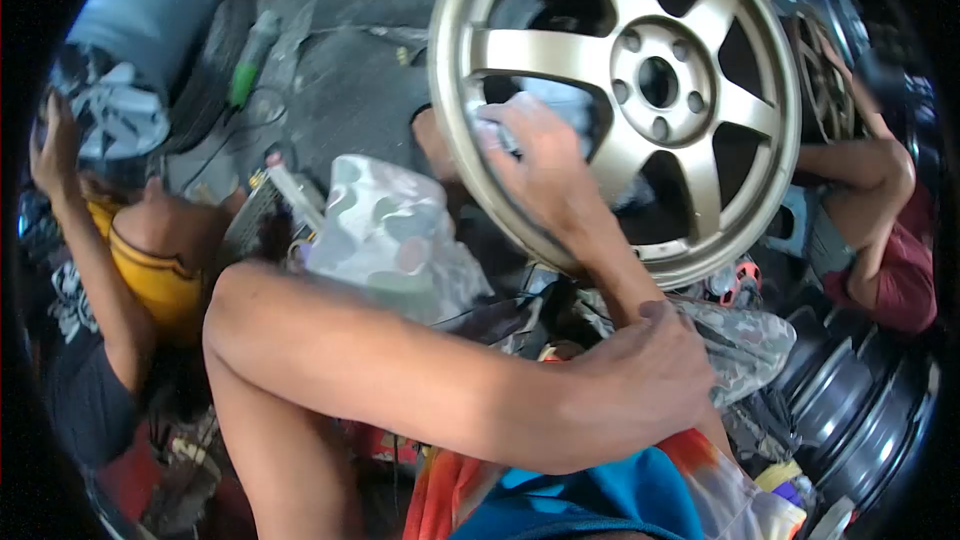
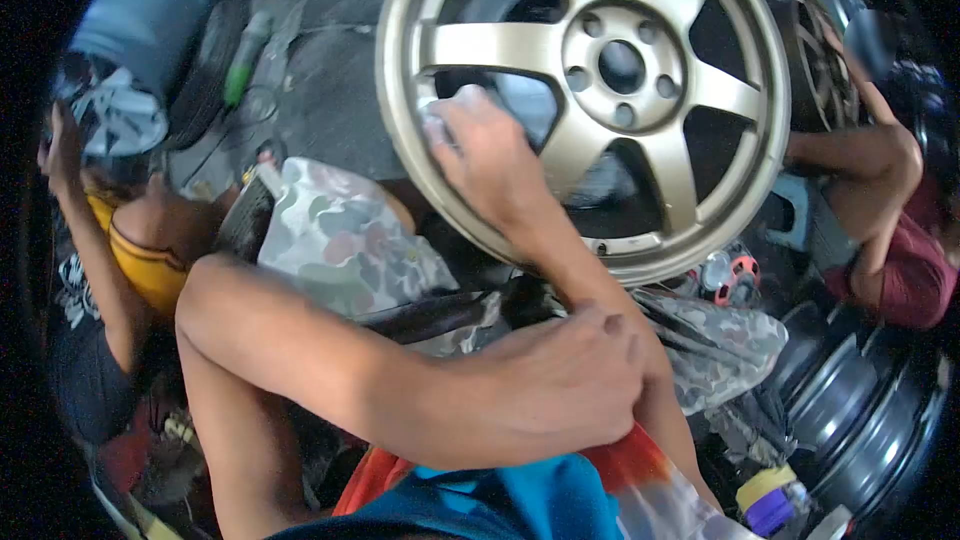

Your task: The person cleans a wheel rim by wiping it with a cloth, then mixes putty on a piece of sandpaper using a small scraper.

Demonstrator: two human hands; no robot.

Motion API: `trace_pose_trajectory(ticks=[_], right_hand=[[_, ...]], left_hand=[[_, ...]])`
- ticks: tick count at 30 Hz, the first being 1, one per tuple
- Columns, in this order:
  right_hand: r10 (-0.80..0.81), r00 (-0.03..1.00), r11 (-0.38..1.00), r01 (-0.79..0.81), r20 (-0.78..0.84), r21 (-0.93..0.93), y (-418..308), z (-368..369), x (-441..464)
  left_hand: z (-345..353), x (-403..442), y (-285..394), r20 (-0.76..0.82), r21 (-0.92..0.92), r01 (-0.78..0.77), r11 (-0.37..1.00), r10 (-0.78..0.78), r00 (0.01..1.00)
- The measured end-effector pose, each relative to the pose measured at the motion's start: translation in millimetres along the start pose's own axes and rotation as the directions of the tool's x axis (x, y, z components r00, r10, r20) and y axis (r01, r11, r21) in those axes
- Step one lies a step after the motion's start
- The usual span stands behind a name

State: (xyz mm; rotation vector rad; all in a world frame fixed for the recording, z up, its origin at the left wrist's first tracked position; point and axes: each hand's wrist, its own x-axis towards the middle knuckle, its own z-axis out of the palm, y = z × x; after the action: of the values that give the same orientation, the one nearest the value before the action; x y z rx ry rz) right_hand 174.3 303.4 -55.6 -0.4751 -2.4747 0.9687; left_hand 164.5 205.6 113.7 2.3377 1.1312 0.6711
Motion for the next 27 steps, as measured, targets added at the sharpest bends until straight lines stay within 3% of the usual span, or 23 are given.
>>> trace_pose_trajectory(ticks=[1,3,4,5,7,9,11,14,21,23,27], right_hand=[[-0.016,0.999,0.999,0.014,-0.048,-0.045,1.6,-1.1,-0.6],[0.076,0.997,0.996,-0.075,-0.021,0.041,-5.0,-4.8,1.6],[0.107,0.994,0.993,-0.107,0.006,0.053,-7.3,-7.6,3.4],[0.135,0.99,0.988,-0.137,0.033,0.071,-9.1,-10.6,4.9],[0.146,0.989,0.988,-0.145,-0.016,0.053,-11.7,-14.4,2.6],[0.155,0.987,0.986,-0.157,0.038,0.061,-10.1,-17.5,2.9],[0.108,0.994,0.991,-0.107,-0.017,0.085,-5.3,-8.0,1.4],[0.094,0.992,0.995,-0.091,-0.087,0.033,-8.1,-1.0,2.1],[0.099,0.994,0.995,-0.099,-0.036,0.002,-8.4,-7.5,-2.7],[0.025,0.997,0.999,-0.026,-0.074,-0.021,-8.8,-2.8,-2.4],[0.089,0.991,0.996,-0.091,-0.096,-0.015,-15.6,-7.8,-2.3]], left_hand=[[-2.0,0.5,0.8,-0.009,0.0,-0.047,0.999,0.047,0.999],[-8.0,-2.4,1.1,0.019,0.219,-0.025,0.975,0.021,1.0],[-6.4,-2.7,-2.8,0.024,0.105,-0.071,0.992,0.069,0.997],[-6.0,-2.3,-3.5,0.016,0.104,-0.116,0.988,0.115,0.993],[-9.7,-1.1,-5.2,0.255,0.015,-0.09,0.996,0.083,0.963],[-11.3,-1.9,-4.4,0.261,0.081,-0.124,0.989,0.099,0.96],[-8.0,-2.5,-3.4,0.3,0.102,-0.097,0.99,0.062,0.952],[-10.0,-2.9,-5.1,0.276,0.093,-0.108,0.99,0.078,0.958],[-8.7,-1.5,-4.7,0.25,0.056,-0.084,0.995,0.068,0.966],[-8.5,-1.6,-3.6,0.252,0.098,-0.075,0.992,0.049,0.967],[-7.2,-2.0,-3.1,0.24,0.116,-0.072,0.991,0.043,0.97]])
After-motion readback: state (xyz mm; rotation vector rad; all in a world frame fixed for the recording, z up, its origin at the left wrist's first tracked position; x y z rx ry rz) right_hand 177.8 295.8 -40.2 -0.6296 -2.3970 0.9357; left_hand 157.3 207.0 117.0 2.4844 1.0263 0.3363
